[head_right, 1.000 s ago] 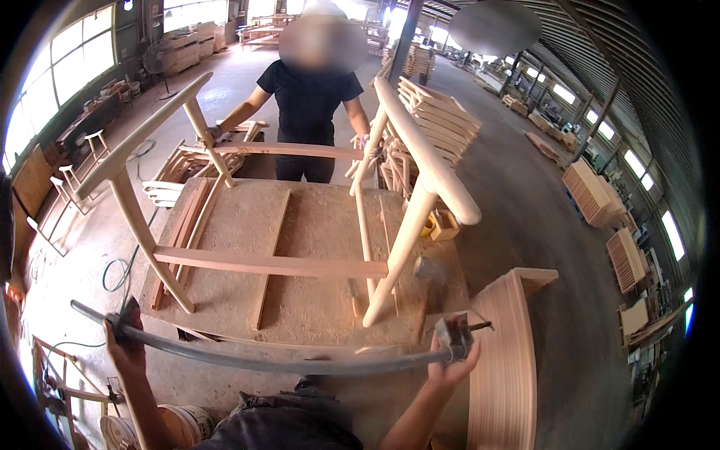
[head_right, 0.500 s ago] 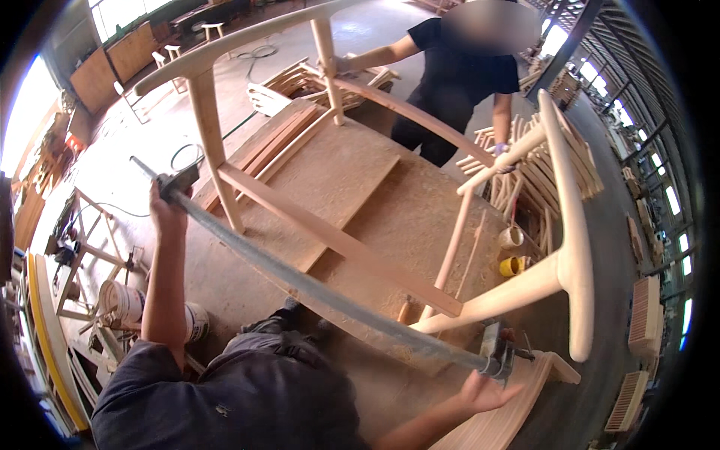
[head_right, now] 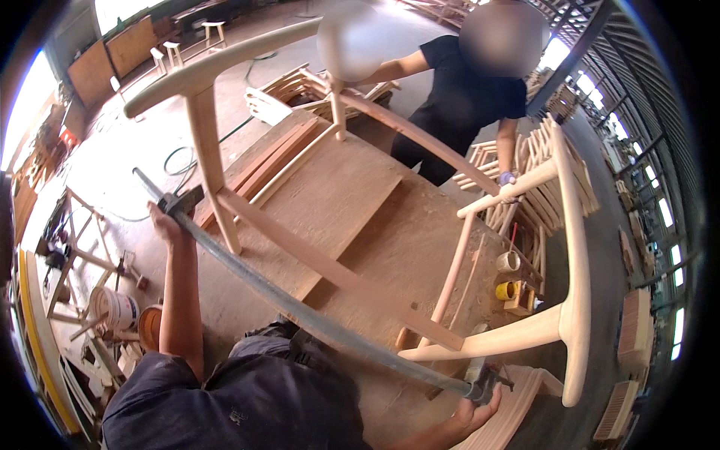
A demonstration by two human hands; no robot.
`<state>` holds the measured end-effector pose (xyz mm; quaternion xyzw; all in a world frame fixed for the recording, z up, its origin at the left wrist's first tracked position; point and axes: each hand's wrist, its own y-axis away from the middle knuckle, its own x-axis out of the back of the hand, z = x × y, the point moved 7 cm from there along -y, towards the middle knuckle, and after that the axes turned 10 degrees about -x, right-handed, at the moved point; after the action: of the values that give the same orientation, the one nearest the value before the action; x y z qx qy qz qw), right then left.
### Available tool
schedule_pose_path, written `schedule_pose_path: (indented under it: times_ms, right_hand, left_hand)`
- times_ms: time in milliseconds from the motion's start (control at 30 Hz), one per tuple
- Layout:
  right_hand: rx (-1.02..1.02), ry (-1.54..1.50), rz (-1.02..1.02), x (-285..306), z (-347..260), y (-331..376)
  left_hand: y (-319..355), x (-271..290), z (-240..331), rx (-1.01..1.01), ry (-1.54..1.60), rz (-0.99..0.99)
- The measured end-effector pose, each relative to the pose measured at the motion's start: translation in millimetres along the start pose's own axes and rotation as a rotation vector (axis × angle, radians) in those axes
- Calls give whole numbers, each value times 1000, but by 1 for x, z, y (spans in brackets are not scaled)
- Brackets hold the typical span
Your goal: The person assembles a wooden chair frame in a workshop. They use a large metal pipe clamp to secure the chair legs and backrest together, tightening the clamp with both hands. Another person is seen working on a similar chair nearby. The camera wearer also handles a pencil and a wooden plank during the process.
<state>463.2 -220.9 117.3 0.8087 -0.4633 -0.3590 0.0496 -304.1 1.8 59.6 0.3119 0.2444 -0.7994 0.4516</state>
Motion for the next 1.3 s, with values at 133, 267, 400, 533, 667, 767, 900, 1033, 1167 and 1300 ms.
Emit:
schedule_pose_path:
  times_ms: [133,267,400,533,667,767,900,1033,1167,1300]
  right_hand:
    - [-212,-192,-255,32,13,-43]
    - [-148,-165,-323,18,12,-34]
    - [-115,-204,-151,34,10,-36]
    - [-115,-282,-200,20,7,-52]
    - [-65,-281,-240,13,12,-60]
    - [-41,-280,-267,37,23,-94]
    - [-71,-232,-260,12,34,-76]
    - [-160,-326,-265,3,47,-64]
    - [-130,-334,-248,0,51,-70]
    - [-123,-293,-133,2,50,-64]
  left_hand:
    - [-40,60,-22,-219,-270,-4]
    - [-13,17,-11,-43,-229,-21]
    - [-61,44,0,-34,-126,104]
    - [-79,42,-28,58,34,-35]
    - [-74,21,-59,145,0,-86]
    - [-97,38,-87,236,19,-157]
    - [-106,55,-82,254,-75,-130]
    - [-41,11,-72,172,-338,-112]
    - [-37,-1,-79,205,-242,-82]
    - [11,-39,-57,231,-260,-124]
